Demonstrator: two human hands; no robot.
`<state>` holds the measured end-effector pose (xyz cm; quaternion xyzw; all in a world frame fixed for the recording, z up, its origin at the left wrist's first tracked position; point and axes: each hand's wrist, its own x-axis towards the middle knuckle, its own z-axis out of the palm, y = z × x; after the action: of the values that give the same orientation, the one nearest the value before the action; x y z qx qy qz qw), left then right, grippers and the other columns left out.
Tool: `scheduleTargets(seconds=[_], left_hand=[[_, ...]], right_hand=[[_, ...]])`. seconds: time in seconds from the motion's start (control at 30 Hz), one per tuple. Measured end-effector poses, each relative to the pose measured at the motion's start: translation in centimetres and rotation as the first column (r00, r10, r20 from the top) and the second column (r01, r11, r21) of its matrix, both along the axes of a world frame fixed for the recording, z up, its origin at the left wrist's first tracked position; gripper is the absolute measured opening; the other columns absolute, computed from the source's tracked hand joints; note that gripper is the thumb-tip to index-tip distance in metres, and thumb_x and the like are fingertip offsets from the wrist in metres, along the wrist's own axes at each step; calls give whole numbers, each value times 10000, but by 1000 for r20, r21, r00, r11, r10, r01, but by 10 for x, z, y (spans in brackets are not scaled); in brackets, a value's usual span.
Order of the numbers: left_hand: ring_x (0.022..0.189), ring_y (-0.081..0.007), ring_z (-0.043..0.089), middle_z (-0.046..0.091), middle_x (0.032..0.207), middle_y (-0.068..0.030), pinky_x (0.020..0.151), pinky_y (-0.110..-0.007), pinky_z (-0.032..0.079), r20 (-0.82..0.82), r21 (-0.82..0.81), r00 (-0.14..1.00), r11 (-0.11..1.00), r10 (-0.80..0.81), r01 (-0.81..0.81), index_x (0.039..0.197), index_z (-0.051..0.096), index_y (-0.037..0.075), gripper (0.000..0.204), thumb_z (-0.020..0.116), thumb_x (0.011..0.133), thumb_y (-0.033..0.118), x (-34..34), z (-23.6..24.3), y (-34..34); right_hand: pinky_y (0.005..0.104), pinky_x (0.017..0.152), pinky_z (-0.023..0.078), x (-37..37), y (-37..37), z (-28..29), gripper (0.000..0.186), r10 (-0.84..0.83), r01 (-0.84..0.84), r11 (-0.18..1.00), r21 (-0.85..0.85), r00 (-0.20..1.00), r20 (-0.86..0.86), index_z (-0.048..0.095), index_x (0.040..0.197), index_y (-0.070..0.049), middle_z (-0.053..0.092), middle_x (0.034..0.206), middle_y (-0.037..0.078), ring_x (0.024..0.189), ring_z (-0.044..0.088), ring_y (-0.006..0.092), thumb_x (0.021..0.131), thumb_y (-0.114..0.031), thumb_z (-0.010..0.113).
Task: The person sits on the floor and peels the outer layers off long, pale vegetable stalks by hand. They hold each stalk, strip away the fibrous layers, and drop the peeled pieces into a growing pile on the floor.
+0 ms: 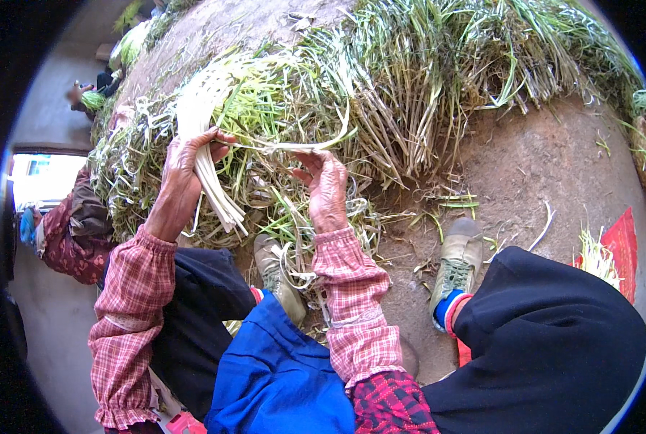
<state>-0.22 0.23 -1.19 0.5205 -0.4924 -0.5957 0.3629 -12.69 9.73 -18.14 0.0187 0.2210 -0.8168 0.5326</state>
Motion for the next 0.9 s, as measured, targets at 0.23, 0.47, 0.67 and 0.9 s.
scheduleTargets(seconds=[0.23, 0.47, 0.67, 0.9], left_hand=[[854, -230, 650, 635, 959, -170, 668, -283, 554, -18, -141, 1000, 990, 3, -5, 1021, 554, -74, 228, 587, 825, 37, 16, -3, -1], [799, -171, 659, 673, 915, -107, 641, -262, 522, 163, -192, 981, 972, -101, 132, 1039, 577, 5, 279, 668, 796, 109, -2, 3, 1], [771, -118, 636, 662, 865, -63, 637, -239, 509, 196, -42, 951, 967, -240, 252, 997, 611, -10, 316, 734, 733, 114, -27, 0, 33], [613, -78, 568, 634, 765, -30, 527, -191, 435, 322, -34, 902, 949, -286, 313, 968, 622, 10, 297, 742, 727, 135, -7, -17, 18]], right_hand=[[299, 605, 530, -24, 11, -15, 243, -21, 33, 993, 114, 994, -105, 571, 1002, -61, 635, 946, 68, 891, 608, 163, 914, -272, 488], [159, 399, 374, -20, -4, 57, 106, 87, -12, 984, 175, 900, -427, 641, 820, -12, 590, 614, 7, 505, 534, 51, 823, -101, 584], [203, 514, 357, -2, -6, 83, 124, 134, -45, 985, 167, 810, -572, 664, 786, 13, 588, 633, -11, 565, 469, 36, 801, -97, 609], [173, 441, 379, 6, -5, 82, 125, 104, -67, 990, 128, 947, -306, 657, 797, -8, 601, 632, 6, 505, 501, 39, 809, -115, 593]])
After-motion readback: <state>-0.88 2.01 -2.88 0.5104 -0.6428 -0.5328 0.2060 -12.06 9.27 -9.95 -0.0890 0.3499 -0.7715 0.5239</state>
